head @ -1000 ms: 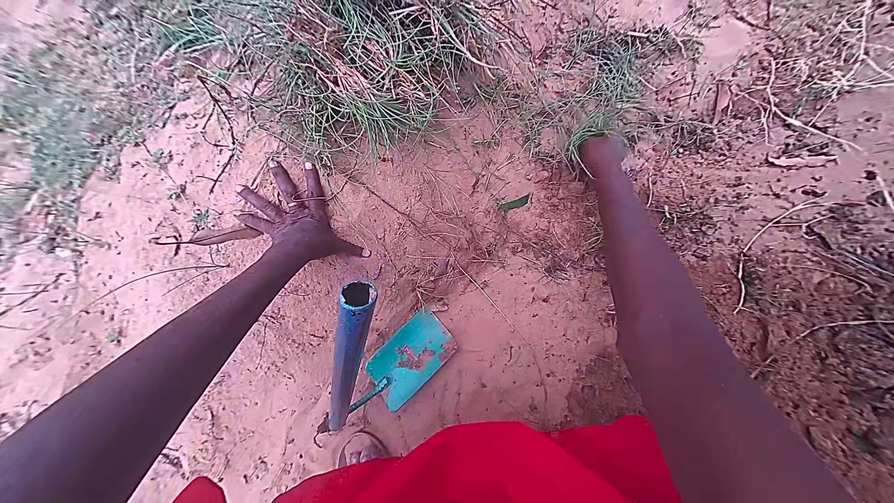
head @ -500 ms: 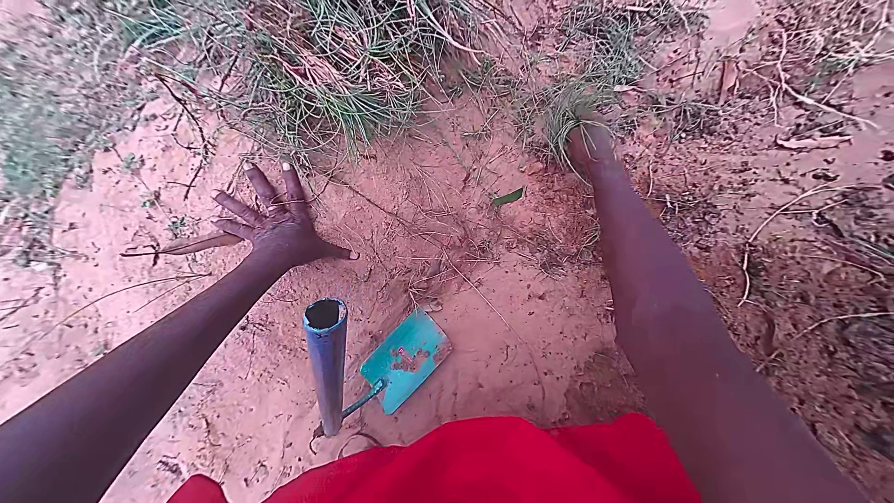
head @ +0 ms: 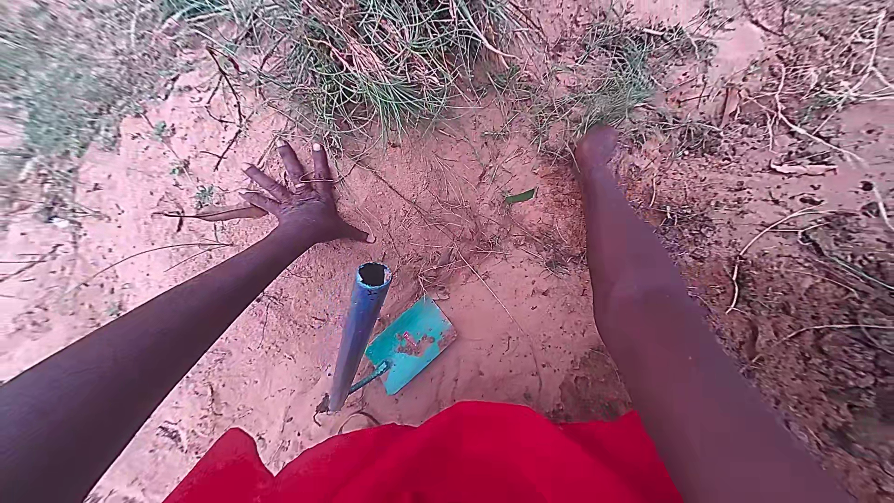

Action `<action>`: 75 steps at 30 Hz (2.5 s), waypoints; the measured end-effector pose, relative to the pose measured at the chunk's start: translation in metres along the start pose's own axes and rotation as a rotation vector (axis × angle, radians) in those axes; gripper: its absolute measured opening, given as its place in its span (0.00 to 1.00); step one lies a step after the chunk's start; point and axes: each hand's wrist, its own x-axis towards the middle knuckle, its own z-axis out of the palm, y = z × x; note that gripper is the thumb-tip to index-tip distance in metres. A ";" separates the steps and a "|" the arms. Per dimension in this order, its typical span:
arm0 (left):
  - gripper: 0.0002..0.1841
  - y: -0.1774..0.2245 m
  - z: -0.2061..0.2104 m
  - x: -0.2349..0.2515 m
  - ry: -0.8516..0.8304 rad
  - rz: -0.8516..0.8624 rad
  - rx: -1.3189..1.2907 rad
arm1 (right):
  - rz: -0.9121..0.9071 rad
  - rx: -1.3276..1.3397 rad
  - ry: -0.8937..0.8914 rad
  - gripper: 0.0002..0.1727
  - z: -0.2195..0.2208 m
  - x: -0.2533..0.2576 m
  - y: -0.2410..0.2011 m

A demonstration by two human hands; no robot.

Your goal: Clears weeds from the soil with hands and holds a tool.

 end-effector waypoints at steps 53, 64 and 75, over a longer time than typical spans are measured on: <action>0.34 -0.059 -0.041 -0.021 0.071 0.724 -0.039 | -0.839 -0.059 -0.059 0.36 -0.102 -0.256 -0.283; 0.57 -0.101 -0.013 -0.032 0.056 0.591 0.039 | -0.117 0.236 -0.118 0.21 -0.135 -0.169 0.071; 0.82 -0.095 0.008 -0.027 -0.051 0.294 0.036 | 0.071 0.280 -0.085 0.19 -0.107 -0.146 0.219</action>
